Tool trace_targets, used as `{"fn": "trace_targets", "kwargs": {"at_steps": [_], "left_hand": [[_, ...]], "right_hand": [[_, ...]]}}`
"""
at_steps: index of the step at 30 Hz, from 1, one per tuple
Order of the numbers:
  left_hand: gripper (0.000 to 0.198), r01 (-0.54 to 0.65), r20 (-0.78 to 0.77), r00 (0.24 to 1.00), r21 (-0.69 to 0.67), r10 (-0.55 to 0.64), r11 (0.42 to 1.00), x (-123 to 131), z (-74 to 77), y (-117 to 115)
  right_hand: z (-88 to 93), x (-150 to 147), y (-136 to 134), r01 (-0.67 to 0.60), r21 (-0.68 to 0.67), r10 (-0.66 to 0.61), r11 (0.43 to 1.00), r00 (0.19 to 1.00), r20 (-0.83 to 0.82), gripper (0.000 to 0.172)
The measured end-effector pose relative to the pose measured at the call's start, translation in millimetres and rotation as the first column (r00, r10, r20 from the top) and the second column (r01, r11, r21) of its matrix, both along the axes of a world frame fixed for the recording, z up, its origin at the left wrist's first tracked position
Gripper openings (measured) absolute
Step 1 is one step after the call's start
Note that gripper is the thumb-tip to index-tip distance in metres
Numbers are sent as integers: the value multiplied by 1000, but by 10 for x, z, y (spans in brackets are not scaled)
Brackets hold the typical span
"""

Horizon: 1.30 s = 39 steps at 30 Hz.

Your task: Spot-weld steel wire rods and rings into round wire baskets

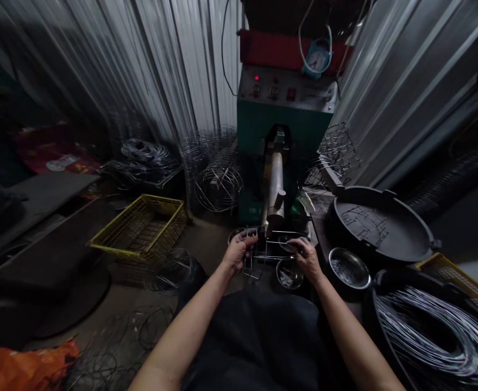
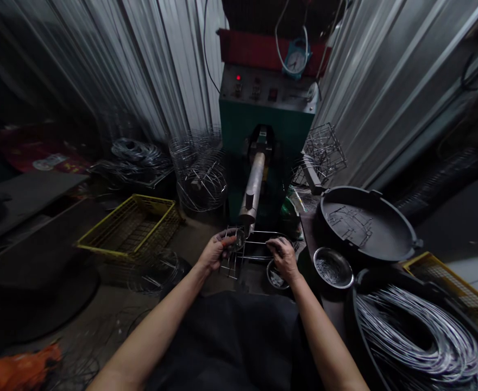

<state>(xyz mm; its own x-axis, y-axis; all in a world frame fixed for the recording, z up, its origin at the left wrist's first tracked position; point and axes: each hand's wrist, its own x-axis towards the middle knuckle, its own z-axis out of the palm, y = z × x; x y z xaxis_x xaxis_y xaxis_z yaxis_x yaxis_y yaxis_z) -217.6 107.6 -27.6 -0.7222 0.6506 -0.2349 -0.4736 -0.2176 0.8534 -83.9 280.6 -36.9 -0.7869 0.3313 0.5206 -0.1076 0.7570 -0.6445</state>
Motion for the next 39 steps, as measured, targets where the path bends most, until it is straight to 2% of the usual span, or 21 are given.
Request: {"fn": "trace_targets", "kwargs": {"at_steps": [9,24,32,39], "left_hand": [[51,10,0,1000,-4,-10,1000,-33,-28,30],[48,11,59,998,-9,-10,1000,-91,7,61],[44,2,64,998,17,-3,1000,-73,26,46],[52,50,22,999,-7,-50,999,-103,31,61]], "right_hand": [[56,-34,21,-8,-12,8,1000,1000,11,12],[70,-78,38,-15,-16,15,1000,1000,-9,12],[3,-75,46,-10,-54,8,999,1000,-30,12],[59,-43,49,-3,-91,7,996,999,51,16]]}}
